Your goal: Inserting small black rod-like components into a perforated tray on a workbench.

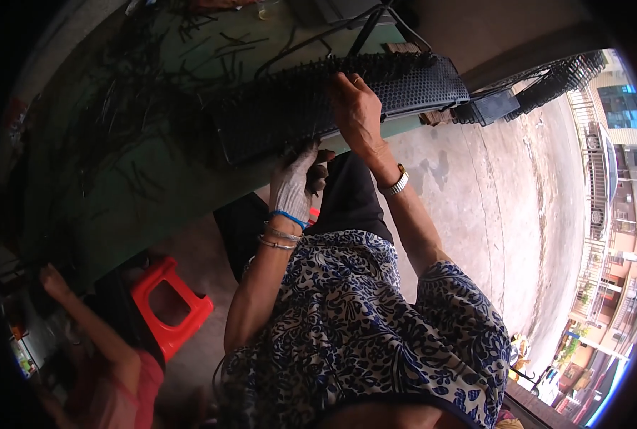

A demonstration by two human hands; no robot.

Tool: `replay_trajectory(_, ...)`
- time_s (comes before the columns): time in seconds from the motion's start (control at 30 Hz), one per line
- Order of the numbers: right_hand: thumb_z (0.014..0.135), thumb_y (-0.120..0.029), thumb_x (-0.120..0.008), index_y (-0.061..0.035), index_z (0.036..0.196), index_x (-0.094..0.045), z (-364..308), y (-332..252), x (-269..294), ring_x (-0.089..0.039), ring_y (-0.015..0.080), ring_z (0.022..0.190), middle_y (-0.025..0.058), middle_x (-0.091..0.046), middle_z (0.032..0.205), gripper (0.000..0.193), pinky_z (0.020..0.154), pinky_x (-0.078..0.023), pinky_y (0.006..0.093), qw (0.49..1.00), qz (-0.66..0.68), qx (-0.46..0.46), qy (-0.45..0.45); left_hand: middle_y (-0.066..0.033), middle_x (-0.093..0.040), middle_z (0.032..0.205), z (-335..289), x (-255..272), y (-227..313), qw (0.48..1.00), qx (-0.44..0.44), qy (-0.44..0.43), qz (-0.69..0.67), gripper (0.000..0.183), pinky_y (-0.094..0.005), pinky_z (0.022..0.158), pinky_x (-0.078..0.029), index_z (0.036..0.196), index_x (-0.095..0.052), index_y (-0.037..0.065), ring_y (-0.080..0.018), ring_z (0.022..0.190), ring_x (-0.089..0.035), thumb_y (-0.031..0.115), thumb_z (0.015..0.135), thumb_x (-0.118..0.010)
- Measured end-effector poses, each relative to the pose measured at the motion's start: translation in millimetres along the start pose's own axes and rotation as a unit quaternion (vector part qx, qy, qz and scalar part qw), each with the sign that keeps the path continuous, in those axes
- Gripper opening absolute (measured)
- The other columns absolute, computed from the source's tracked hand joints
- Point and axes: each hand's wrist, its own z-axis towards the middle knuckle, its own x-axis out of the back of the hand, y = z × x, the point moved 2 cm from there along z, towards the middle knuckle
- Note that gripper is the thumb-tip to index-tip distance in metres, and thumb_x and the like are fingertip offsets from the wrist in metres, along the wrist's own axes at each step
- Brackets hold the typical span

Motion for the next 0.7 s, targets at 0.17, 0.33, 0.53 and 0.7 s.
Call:
replay_trajectory(0.17, 0.085, -0.012, -0.064, -0.0098, 0.098, -0.065, -1, 2, 3, -0.059, 0.0346, 0.074, 0.0141, -0.058, 0.085, 0.013, 0.063, -0.048, 0.0409, 0.997, -0.071, 0.011, -0.038, -0.0115, -0.07, 0.082, 1, -4, 0, 1.0, -0.012, -0.014, 0.004, 0.021, -0.0179, 0.041, -0.042, 0.104, -0.062, 0.003, -0.0068, 0.052, -0.055, 0.019, 0.09, -0.065)
replay_trajectory(0.33, 0.086, -0.02, -0.062, -0.0111, 0.098, -0.068, -13, 8, 19, -0.062, 0.0345, 0.073, 0.0172, -0.064, 0.087, 0.016, 0.065, -0.052, 0.042, 0.995, 0.011, 0.023, -0.097, -0.0107, -0.07, 0.083, 2, -6, -2, 1.0, -0.001, -0.009, 0.007, 0.022, -0.018, 0.042, -0.042, 0.104, -0.063, 0.004, -0.0072, 0.052, -0.056, 0.019, 0.089, -0.067)
replay_trajectory(0.53, 0.09, -0.011, -0.062, -0.0023, 0.103, -0.064, -25, 12, 24, -0.056, 0.0067, 0.067, 0.006, -0.067, 0.08, 0.016, 0.059, -0.047, 0.0264, 0.912, 0.317, -0.144, -0.217, -0.0083, -0.07, 0.082, -6, -18, 5, 0.998, -0.036, -0.025, 0.047, 0.024, -0.0176, 0.045, -0.044, 0.106, -0.063, 0.006, -0.0078, 0.055, -0.057, 0.023, 0.09, -0.067)
replay_trajectory(0.7, 0.089, -0.002, -0.06, -0.0022, 0.098, -0.054, -3, 11, 31, -0.055, 0.0119, 0.062, 0.0082, -0.063, 0.075, 0.011, 0.058, -0.046, 0.028, 0.982, 0.127, -0.088, 0.105, -0.0081, -0.068, 0.08, 1, -12, 3, 0.999, -0.006, -0.035, 0.025, 0.024, -0.0177, 0.045, -0.045, 0.107, -0.063, 0.007, -0.0062, 0.054, -0.057, 0.025, 0.091, -0.065)
